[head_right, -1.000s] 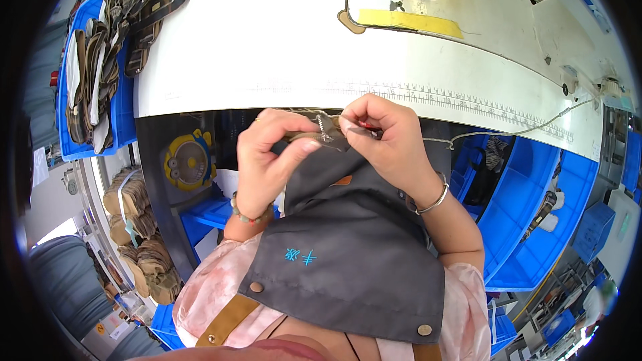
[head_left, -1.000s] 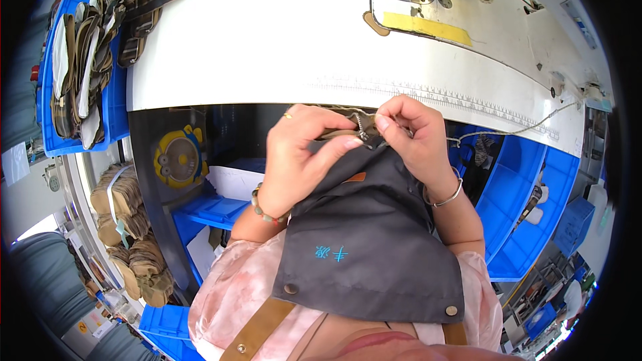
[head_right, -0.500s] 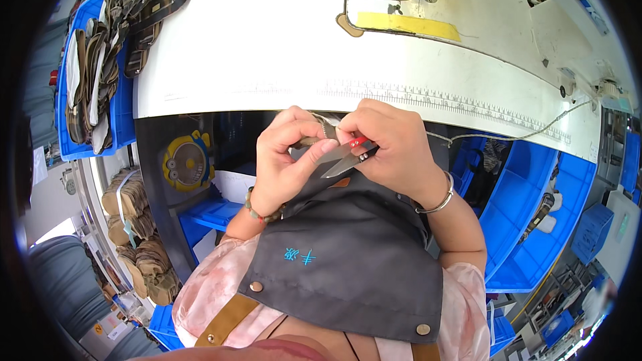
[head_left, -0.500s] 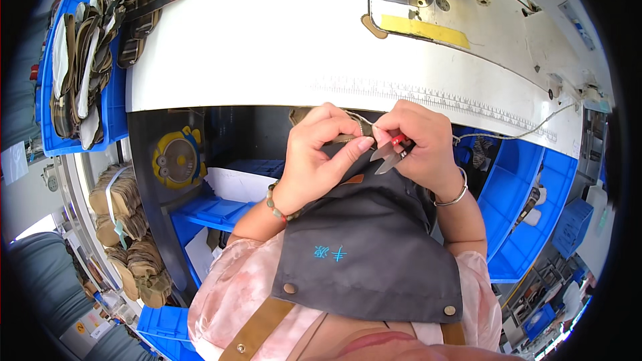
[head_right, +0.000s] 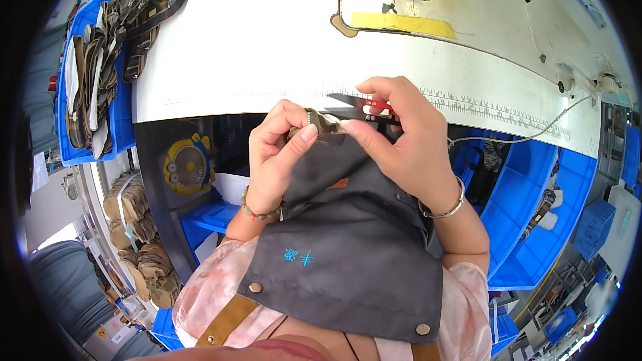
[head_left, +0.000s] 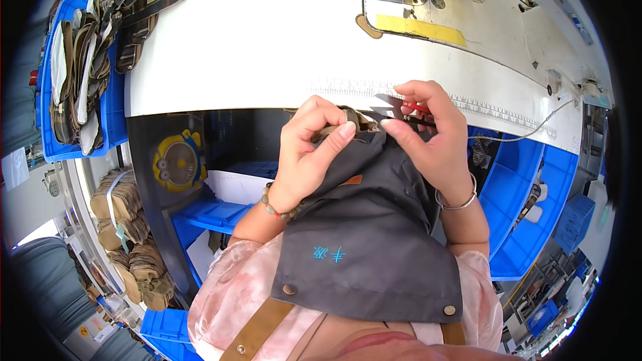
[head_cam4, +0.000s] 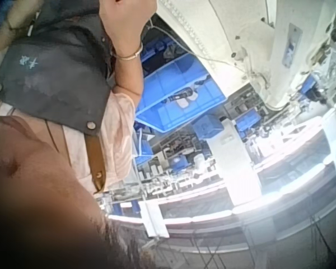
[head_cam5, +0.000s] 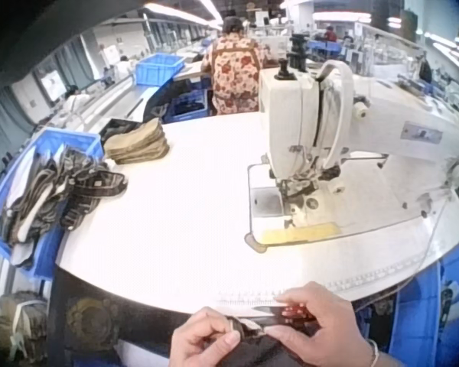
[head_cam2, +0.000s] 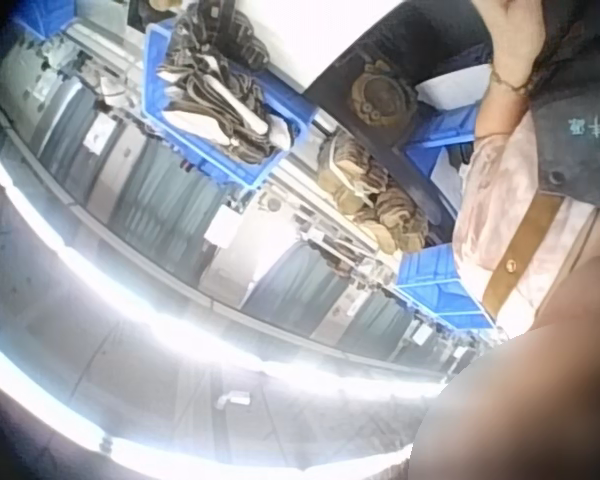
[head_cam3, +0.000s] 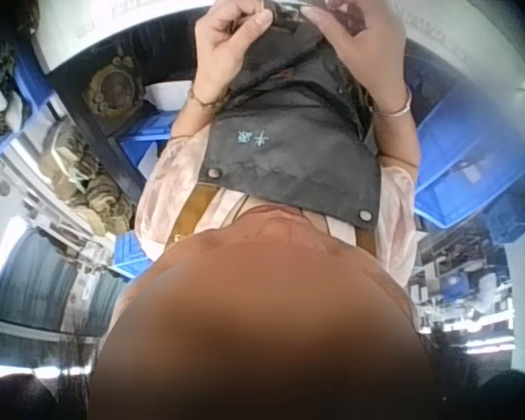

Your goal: The recorder uses an industrial sewing machine to assemble and finish leather pouches, including trimming threads and stitching edges.

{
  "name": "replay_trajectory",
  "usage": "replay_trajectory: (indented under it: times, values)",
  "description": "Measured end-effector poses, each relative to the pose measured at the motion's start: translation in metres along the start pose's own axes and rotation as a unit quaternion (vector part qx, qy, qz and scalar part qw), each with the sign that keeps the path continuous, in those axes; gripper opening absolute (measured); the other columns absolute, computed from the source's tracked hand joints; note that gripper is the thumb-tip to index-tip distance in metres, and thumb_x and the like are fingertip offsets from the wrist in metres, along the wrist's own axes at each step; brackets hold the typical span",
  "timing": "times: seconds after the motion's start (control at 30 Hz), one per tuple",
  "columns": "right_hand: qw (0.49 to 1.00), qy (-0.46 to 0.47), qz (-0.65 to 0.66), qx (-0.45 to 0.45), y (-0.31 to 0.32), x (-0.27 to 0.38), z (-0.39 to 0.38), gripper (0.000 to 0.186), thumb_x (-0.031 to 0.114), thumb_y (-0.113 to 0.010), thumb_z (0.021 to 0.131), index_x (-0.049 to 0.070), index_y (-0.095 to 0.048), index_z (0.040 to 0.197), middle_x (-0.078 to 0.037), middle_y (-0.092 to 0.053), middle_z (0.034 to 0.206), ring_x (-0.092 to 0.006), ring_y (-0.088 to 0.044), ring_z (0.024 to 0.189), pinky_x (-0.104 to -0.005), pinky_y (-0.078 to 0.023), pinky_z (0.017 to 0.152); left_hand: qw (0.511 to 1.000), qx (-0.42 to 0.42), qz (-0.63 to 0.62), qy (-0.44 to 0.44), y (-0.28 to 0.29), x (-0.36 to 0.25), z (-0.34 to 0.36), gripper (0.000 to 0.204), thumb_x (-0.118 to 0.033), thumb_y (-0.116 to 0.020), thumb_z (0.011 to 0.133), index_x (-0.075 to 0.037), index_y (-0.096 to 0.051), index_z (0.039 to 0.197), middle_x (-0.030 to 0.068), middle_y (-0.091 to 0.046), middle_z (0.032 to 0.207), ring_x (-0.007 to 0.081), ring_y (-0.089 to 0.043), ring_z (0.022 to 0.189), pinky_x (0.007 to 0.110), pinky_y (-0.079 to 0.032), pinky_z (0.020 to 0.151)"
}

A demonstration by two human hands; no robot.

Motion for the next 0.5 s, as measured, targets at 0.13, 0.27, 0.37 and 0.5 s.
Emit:
replay_trajectory:
  times: [0.13, 0.27, 0.37, 0.5]
  values:
    - [0.979, 0.153, -0.125, -0.042, 0.005, -0.001, -0.005, 0.028, 0.013, -0.081, 0.073, 0.008, -0.069, 0.099, -0.005, -0.062, 0.080, -0.0217, -0.062, 0.067, -0.0302, -0.048, 0.059, 1.000, -0.001, -0.019, 0.002, -0.002, -0.002, 0.001, 0.006, -0.003, -0.068, 0.091, 0.001, -0.065, 0.088, 0.0036, -0.058, 0.090, 0.0102, -0.054, 0.084, 0.024, -0.044, 0.076]
    - [0.932, 0.256, -0.249, -0.065, 0.001, 0.011, -0.013, 0.027, 0.016, -0.079, 0.071, 0.011, -0.072, 0.097, 0.000, -0.062, 0.082, -0.0175, -0.057, 0.061, -0.0299, -0.043, 0.053, 1.000, -0.002, -0.019, 0.009, -0.003, -0.002, 0.002, 0.005, -0.002, -0.067, 0.092, 0.001, -0.065, 0.088, 0.0031, -0.057, 0.090, 0.0094, -0.054, 0.083, 0.024, -0.044, 0.075]
    - [0.909, 0.274, -0.305, -0.072, -0.001, 0.013, -0.014, 0.026, 0.014, -0.077, 0.071, 0.011, -0.072, 0.096, 0.001, -0.061, 0.082, -0.0141, -0.054, 0.058, -0.0285, -0.039, 0.050, 1.000, -0.006, -0.023, 0.010, -0.004, -0.003, 0.002, 0.005, -0.002, -0.067, 0.092, 0.001, -0.064, 0.088, 0.0026, -0.056, 0.089, 0.0088, -0.054, 0.081, 0.023, -0.044, 0.074]
    - [0.896, 0.291, -0.324, -0.085, -0.003, 0.010, -0.013, 0.029, 0.009, -0.073, 0.067, 0.010, -0.072, 0.095, 0.002, -0.060, 0.082, -0.0124, -0.052, 0.057, -0.0272, -0.037, 0.048, 1.000, -0.011, -0.021, 0.004, -0.005, -0.002, 0.002, 0.005, -0.001, -0.067, 0.092, 0.000, -0.064, 0.088, 0.0022, -0.056, 0.089, 0.0085, -0.054, 0.080, 0.023, -0.043, 0.073]
Point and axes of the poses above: each hand's wrist, its own z-axis towards the middle knuckle, its own y-axis out of the back of the hand, x = y × z, the point moved 2 cm from there along z, towards the middle knuckle
